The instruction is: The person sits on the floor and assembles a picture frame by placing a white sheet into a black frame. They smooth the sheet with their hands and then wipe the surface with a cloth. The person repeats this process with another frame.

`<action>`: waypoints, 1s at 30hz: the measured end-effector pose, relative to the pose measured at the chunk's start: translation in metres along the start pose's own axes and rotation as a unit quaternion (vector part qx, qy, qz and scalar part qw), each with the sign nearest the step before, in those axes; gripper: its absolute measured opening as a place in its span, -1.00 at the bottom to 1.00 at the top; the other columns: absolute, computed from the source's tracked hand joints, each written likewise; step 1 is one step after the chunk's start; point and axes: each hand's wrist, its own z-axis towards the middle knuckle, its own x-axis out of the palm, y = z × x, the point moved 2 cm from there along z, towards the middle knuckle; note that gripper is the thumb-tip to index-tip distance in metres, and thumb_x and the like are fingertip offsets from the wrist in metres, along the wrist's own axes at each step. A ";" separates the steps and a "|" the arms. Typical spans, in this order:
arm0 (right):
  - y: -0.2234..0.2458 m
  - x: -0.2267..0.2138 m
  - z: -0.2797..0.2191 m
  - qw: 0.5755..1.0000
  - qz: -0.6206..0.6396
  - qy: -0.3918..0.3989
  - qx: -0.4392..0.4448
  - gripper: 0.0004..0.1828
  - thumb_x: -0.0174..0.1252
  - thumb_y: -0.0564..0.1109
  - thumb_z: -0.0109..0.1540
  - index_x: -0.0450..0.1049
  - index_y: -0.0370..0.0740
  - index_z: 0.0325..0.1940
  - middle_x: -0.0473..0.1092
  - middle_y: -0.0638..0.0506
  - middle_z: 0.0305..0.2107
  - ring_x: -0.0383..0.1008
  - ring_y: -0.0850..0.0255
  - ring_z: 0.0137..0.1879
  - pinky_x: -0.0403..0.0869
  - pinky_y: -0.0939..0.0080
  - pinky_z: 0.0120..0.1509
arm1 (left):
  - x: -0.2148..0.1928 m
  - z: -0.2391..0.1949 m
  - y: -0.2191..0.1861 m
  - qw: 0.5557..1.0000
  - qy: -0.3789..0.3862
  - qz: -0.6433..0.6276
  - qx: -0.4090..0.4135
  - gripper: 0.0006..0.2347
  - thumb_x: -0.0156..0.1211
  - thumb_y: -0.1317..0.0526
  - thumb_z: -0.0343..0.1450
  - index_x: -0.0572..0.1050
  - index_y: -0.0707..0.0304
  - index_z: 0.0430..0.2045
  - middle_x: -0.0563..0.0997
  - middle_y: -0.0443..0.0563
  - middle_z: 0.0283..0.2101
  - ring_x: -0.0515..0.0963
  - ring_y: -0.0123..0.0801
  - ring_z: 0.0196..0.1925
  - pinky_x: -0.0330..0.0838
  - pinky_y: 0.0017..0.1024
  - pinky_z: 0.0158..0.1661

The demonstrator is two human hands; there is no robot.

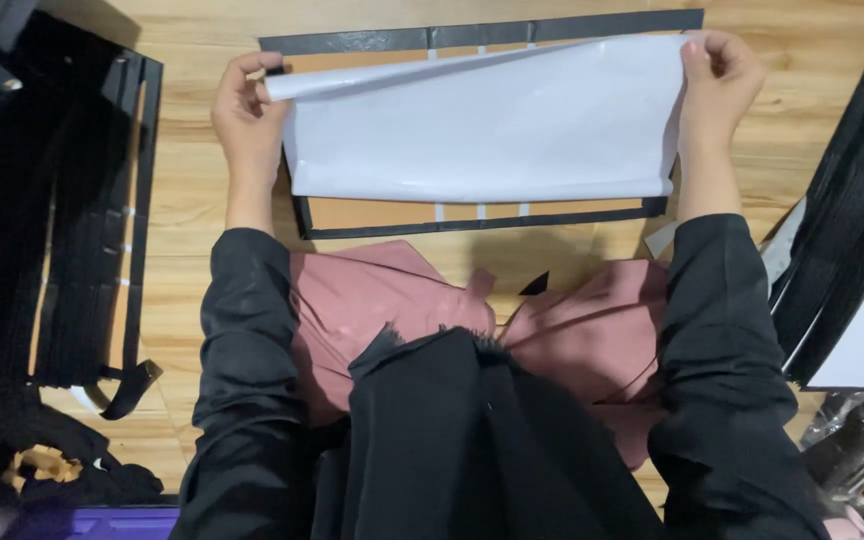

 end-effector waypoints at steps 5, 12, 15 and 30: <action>0.001 0.005 0.001 0.988 0.042 -0.091 0.116 -0.89 0.22 -0.40 0.10 0.48 -0.29 -0.37 0.43 0.07 -0.55 0.41 0.41 -0.42 0.50 0.44 -0.27 | 0.000 0.002 0.017 0.999 -0.026 0.030 0.010 -0.78 0.07 0.39 0.36 0.26 0.21 -0.73 0.17 -0.24 -0.64 0.09 -0.60 -0.53 -0.04 -0.60 -0.48; -0.025 0.011 0.009 0.983 0.106 -0.149 0.016 -0.84 0.28 -0.47 0.02 0.46 -0.35 -0.52 0.41 -0.03 -0.60 0.36 0.28 -0.44 0.39 0.33 -0.31 | 0.005 0.002 0.024 0.993 -0.105 0.034 -0.035 -0.87 0.23 0.44 0.30 0.40 0.23 -0.51 0.27 -0.20 -0.63 0.16 -0.64 -0.59 0.13 -0.68 -0.48; -0.028 0.007 0.011 0.986 0.037 -0.159 -0.020 -0.84 0.32 -0.45 -0.02 0.48 -0.34 -0.55 0.42 -0.02 -0.63 0.36 0.29 -0.48 0.38 0.34 -0.37 | 0.005 0.007 0.042 0.984 -0.141 0.088 -0.058 -0.80 0.30 0.40 0.25 0.36 0.18 -0.69 0.21 -0.24 -0.71 0.18 -0.64 -0.61 0.16 -0.67 -0.51; -0.021 0.002 0.015 0.994 -0.026 -0.104 0.009 -0.79 0.41 -0.40 0.03 0.50 -0.30 -0.57 0.45 0.06 -0.62 0.40 0.38 -0.45 0.57 0.26 -0.20 | -0.002 0.019 0.022 0.961 -0.090 0.154 -0.212 -0.78 0.32 0.18 0.18 0.38 0.06 -0.84 0.37 -0.28 -0.75 0.36 -0.65 -0.64 0.34 -0.59 -0.50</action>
